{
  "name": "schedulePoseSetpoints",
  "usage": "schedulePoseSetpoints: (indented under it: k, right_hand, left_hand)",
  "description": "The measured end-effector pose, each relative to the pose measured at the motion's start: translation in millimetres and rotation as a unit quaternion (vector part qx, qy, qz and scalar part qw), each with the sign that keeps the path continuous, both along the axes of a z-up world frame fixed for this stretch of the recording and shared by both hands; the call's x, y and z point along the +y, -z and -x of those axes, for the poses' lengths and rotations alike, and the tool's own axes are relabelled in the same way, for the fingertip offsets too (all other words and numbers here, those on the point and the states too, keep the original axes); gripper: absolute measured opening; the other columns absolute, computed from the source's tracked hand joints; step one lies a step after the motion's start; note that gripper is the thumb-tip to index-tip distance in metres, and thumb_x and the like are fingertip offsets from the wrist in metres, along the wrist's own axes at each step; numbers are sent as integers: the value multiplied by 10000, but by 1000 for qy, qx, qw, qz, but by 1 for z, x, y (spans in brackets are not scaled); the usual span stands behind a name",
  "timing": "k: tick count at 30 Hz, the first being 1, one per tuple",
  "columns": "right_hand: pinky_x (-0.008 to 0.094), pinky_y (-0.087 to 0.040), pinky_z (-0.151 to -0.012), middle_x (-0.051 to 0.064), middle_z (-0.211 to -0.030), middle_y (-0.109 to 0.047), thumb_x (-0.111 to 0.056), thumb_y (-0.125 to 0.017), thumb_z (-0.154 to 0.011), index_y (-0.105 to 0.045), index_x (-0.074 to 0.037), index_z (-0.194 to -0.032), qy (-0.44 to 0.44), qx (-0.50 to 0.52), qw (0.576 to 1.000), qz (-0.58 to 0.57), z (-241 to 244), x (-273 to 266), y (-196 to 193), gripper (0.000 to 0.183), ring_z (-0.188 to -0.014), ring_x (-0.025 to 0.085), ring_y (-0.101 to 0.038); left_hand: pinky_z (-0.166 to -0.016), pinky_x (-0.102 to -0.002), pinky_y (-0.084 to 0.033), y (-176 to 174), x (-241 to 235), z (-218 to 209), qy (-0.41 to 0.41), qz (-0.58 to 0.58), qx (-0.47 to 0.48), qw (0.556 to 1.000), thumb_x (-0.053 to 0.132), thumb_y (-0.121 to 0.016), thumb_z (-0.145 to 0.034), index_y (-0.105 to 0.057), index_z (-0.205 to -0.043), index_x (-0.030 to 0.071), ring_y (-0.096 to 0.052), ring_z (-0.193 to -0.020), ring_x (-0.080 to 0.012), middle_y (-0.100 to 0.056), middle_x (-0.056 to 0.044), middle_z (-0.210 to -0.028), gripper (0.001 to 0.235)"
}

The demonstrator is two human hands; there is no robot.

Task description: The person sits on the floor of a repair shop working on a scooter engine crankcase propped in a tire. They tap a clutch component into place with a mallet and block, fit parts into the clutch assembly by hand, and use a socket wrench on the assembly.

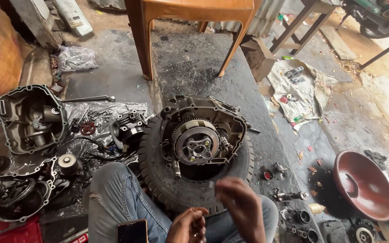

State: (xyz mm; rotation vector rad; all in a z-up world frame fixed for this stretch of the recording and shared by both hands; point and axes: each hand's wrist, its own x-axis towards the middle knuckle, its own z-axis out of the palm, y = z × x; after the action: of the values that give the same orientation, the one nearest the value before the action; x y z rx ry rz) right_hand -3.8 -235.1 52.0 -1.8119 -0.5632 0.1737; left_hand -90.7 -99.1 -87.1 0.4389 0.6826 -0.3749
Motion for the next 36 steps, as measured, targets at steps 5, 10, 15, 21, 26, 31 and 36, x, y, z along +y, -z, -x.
schedulePoseSetpoints:
  k: [5, 10, 15, 21, 26, 31, 36]
  right_hand:
    - [259, -602, -799, 64, -1062, -774, 21, -766, -821, -784, -15, -1053, 148, -69, 987, 1, -21, 42, -22, 236, -930, 128, -737]
    - [269, -619, -800, 63, -1043, -783, 18, -777, -822, -782, -29, -1032, 191, -190, 962, 36, -28, 61, -16, 215, -912, 141, -774]
    - [297, -602, -783, 81, -1041, -764, -6, -783, -838, -769, -29, -1032, 189, -289, 934, 93, -26, 68, -25, 196, -917, 188, -765]
    - [317, -609, -781, 86, -1031, -755, -35, -790, -847, -762, -37, -1018, 175, -357, 907, 139, -32, 71, -17, 173, -905, 209, -755]
    - [285, -614, -697, 89, -945, -747, -62, -831, -834, -768, -46, -1005, 221, -316, 917, 103, -36, 69, -3, 182, -809, 189, -750]
    - [327, -602, -735, 113, -967, -739, -28, -791, -845, -746, -7, -1063, 205, -389, 888, 135, -32, 70, -5, 223, -847, 222, -737]
    - [331, -587, -702, 103, -946, -729, -52, -802, -862, -745, -11, -1036, 196, -407, 883, 129, -37, 71, 0, 188, -797, 220, -722]
  left_hand:
    - [-429, -291, -428, -33, 17, -6, 60, -75, -68, 993, 116, -656, -869, -660, -1089, -30, -487, -477, -132, -513, -52, -653, 265]
    - [-434, -255, -402, -46, 21, -19, 38, -103, -184, 977, 77, -616, -928, -621, -1099, -27, -439, -493, -74, -501, -15, -690, 200]
    - [-466, -259, -458, -51, 25, -19, 33, -177, -242, 953, 26, -488, -905, -617, -1141, -16, -537, -541, -92, -559, -27, -734, 272]
    - [-643, -258, -626, -97, 61, -14, 122, -271, -269, 916, 94, -456, -1019, -585, -1278, 20, -756, -726, -114, -730, -67, -865, 299]
    - [-436, -257, -515, -93, 84, -10, 169, -275, -275, 906, 140, -472, -1019, -578, -1256, 14, -616, -492, -115, -648, -65, -690, 288]
    - [-413, -214, -397, -68, 97, -7, 136, -357, -301, 874, 157, -391, -1053, -594, -1416, 14, -399, -472, -46, -432, 19, -642, 439]
    - [-484, -234, -457, -76, 102, -7, 148, -339, -264, 891, 154, -417, -1037, -566, -1426, 36, -517, -529, -73, -589, -36, -712, 433]
